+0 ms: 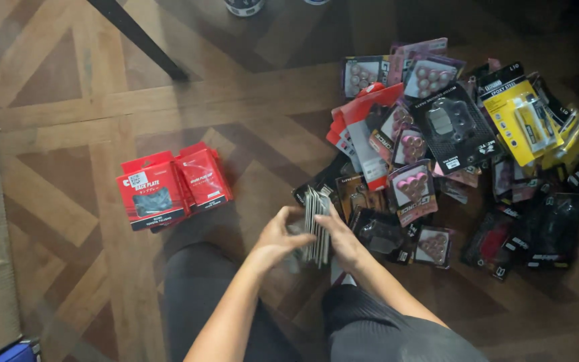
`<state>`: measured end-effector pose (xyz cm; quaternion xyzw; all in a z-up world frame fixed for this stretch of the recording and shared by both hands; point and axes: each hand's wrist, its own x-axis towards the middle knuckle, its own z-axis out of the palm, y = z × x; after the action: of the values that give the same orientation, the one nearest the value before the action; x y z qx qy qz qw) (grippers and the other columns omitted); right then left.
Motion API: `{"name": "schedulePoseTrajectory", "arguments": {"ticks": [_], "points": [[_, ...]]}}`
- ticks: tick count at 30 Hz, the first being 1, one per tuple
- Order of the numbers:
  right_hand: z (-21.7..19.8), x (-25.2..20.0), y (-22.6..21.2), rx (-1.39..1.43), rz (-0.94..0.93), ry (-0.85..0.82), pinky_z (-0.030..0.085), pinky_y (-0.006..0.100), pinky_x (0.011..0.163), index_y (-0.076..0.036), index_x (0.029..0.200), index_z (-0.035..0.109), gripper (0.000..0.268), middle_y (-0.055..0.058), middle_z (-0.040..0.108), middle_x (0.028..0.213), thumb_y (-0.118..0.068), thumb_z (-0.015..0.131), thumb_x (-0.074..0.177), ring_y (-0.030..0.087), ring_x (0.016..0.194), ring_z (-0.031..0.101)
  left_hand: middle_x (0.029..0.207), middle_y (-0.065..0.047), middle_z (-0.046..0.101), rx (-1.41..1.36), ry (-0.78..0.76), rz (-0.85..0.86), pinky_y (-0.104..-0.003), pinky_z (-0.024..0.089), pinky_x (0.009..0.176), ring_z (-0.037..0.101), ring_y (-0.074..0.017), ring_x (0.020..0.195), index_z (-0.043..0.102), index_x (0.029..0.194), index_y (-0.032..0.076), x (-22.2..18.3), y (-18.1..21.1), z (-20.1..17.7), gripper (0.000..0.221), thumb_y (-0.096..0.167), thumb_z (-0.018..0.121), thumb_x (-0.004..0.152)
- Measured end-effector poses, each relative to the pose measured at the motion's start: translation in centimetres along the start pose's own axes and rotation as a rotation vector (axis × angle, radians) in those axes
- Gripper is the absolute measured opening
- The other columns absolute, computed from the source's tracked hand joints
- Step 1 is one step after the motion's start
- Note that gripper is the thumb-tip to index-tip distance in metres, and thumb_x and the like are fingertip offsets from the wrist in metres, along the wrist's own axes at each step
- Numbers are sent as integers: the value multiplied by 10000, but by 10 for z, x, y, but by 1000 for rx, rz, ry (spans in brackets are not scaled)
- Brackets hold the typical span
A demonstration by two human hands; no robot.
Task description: Sorting through packaged motorcycle parts on the floor and wiping a surface.
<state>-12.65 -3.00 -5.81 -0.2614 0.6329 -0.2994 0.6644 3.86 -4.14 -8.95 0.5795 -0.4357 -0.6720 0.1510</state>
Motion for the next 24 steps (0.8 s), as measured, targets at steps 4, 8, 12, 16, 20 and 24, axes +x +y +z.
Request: {"name": "schedulePoseTrajectory", "arguments": {"ticks": [4,8,12,16,20,24], "points": [[5,-12,-15,121,108,1,378,503,1037,-172,1507,462,687,199,534,1459,-416,587,877,342,1278,502,1245,-165,702,326,101,-183,-522,525,1013,641,-398,1217,707,1204,154,0,-10,-21,590,487,829,733],[-28,39,50,313,134,303,607,504,666,-113,1256,703,382,169,651,1050,-342,711,951,296,810,611,1202,-51,677,744,222,-333,-434,573,943,692,-285,1148,684,1291,316,7,-27,-42,540,573,734,819],[-38,42,69,451,92,271,612,469,604,-115,1175,710,364,158,699,969,-390,742,939,267,783,695,1404,-122,577,801,146,-405,-504,548,1011,655,-367,1226,501,1486,248,-7,-8,-47,756,572,745,848],[-43,45,91,146,-65,288,590,320,764,-113,1148,726,368,38,755,967,-155,872,814,116,849,662,1292,-173,571,947,158,-243,-539,590,909,697,-426,1073,411,1441,133,-36,9,-49,726,373,770,857],[-48,52,96,19,-157,262,561,344,859,-103,1193,689,437,47,749,1034,-134,877,800,120,939,632,925,-95,689,972,203,65,-487,647,738,759,-389,863,700,1019,137,-60,26,-64,204,205,734,831],[-59,51,88,-247,-211,251,565,441,883,-86,1246,650,538,140,737,1084,-211,894,783,211,1010,666,864,-146,689,667,433,334,-468,591,758,716,-381,901,733,999,128,-79,63,-60,141,145,645,891]]}}
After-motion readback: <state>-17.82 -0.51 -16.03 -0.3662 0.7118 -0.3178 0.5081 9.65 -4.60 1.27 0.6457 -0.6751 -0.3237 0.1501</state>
